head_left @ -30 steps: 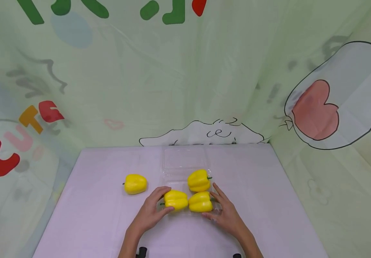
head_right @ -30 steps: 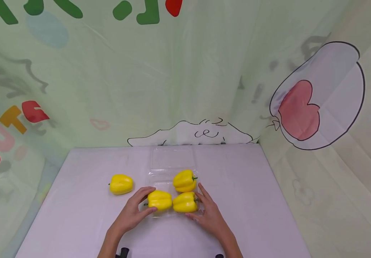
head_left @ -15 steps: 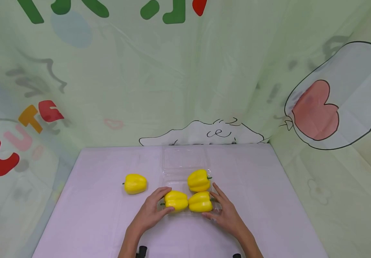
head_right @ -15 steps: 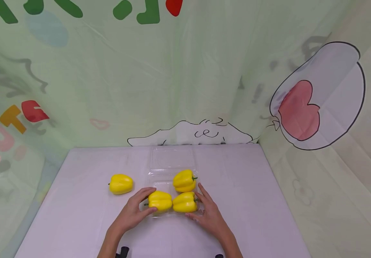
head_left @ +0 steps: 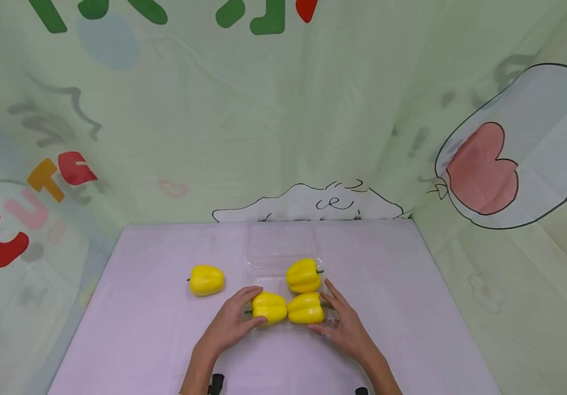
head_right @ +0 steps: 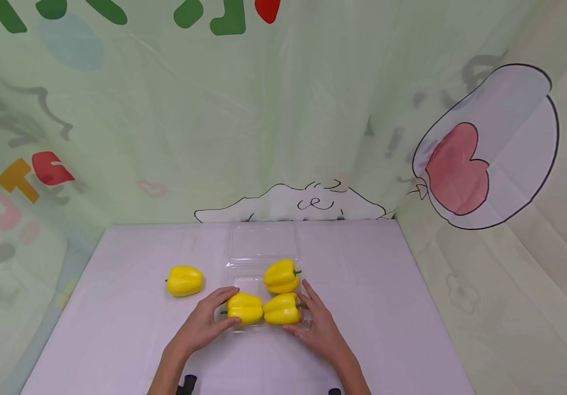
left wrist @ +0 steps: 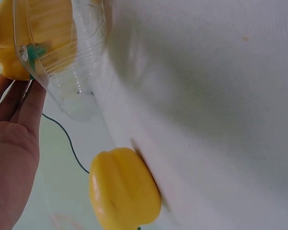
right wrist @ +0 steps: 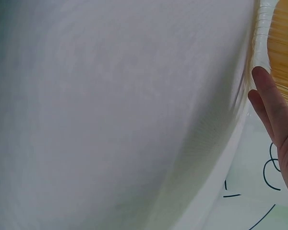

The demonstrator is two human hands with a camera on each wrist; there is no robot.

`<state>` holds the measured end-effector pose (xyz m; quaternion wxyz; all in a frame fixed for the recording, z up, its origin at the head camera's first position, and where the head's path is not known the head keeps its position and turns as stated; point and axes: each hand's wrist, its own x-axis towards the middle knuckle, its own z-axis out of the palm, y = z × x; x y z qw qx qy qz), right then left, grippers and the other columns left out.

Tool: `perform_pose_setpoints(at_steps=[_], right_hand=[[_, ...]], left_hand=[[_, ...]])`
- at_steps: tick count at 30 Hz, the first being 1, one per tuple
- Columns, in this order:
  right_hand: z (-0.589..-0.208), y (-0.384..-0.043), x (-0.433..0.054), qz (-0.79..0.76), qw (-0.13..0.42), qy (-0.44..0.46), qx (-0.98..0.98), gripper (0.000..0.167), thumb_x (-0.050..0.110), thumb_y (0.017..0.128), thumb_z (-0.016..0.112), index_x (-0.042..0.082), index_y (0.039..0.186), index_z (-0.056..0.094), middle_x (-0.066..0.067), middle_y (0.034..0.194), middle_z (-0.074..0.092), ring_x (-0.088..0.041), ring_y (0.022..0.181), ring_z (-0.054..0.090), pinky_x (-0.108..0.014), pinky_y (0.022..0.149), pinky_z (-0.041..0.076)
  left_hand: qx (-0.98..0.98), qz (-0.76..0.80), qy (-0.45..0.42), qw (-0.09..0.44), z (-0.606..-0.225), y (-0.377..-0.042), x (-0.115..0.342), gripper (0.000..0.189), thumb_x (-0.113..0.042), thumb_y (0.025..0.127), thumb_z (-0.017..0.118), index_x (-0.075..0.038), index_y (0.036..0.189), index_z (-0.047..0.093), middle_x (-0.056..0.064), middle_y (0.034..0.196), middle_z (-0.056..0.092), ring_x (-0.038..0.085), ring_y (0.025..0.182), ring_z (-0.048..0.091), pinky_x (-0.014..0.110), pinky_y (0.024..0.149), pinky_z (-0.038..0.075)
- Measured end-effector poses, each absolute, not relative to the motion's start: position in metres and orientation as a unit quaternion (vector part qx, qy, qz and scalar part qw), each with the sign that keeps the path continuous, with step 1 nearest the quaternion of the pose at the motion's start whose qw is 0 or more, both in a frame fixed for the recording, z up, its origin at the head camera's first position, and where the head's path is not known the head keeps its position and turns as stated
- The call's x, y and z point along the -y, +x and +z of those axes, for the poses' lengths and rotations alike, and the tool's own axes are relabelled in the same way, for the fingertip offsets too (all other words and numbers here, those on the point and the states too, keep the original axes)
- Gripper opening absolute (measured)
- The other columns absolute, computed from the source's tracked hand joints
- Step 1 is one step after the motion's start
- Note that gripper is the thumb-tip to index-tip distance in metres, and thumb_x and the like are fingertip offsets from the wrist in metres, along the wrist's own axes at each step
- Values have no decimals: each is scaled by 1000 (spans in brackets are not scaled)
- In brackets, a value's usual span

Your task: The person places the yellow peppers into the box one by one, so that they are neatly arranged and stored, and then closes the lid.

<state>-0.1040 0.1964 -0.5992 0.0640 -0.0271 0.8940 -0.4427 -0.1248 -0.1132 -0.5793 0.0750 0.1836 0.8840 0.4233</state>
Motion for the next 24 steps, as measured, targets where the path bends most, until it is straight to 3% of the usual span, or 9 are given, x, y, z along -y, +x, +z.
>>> perform_pose_setpoints(at_steps=[24], right_hand=[[-601,-106,-196,-436,67,-23,-897,91,35,76,96,8,153,55,-1,179,24,-33,137,63,-41,99,64]], left_hand=[[-894,392,187,110,-575,-126,113,70,-35,93,82,-7,152,56,11,158,57,35,146,55,56,121,46]])
